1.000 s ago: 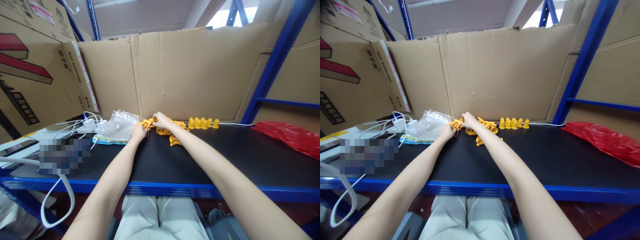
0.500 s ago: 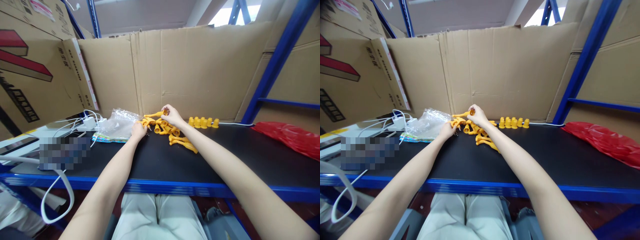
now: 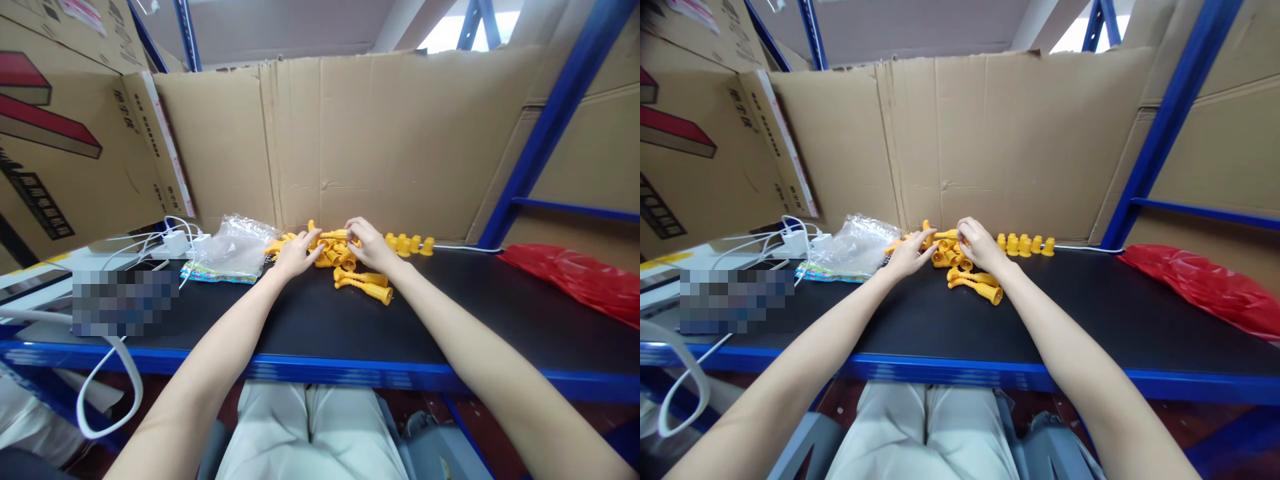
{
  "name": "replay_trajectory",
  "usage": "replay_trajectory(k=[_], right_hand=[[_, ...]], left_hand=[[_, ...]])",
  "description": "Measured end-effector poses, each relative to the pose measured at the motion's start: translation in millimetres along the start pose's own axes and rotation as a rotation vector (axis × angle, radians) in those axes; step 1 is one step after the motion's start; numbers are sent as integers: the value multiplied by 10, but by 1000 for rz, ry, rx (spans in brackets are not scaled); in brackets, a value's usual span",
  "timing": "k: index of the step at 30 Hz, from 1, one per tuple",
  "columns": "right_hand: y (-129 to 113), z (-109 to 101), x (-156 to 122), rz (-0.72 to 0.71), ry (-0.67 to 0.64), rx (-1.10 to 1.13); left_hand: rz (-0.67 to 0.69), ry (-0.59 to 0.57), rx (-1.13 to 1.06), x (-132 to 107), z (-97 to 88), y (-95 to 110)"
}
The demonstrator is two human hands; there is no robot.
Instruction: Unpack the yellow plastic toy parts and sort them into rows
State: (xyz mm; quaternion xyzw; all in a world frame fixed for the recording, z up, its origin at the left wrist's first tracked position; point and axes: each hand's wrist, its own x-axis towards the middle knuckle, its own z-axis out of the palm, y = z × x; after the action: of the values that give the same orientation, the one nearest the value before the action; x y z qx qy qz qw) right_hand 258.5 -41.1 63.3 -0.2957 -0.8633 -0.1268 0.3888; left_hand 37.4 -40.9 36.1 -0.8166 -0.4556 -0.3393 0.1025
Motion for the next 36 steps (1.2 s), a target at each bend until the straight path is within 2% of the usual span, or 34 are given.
replay_trajectory(k=[4, 9, 13, 19, 27, 36], right_hand=[[-4, 62, -71, -21, -72, -43], [-33, 177, -107, 118, -160, -160], [-26, 180, -104, 134, -237, -237], [-74, 76, -81, 80, -187, -348], [-40, 122, -115, 89, -246, -322], [-66, 91, -85, 101, -199, -353]], left_hand=[[-47, 25, 82, 23, 19, -34], [-76, 18, 152, 41, -5, -29], [-55, -25, 168, 38, -8, 19], [-62, -36, 142, 43, -8, 63], [-89, -90, 200, 40, -15, 41], [-114, -96, 218, 58, -55, 138]])
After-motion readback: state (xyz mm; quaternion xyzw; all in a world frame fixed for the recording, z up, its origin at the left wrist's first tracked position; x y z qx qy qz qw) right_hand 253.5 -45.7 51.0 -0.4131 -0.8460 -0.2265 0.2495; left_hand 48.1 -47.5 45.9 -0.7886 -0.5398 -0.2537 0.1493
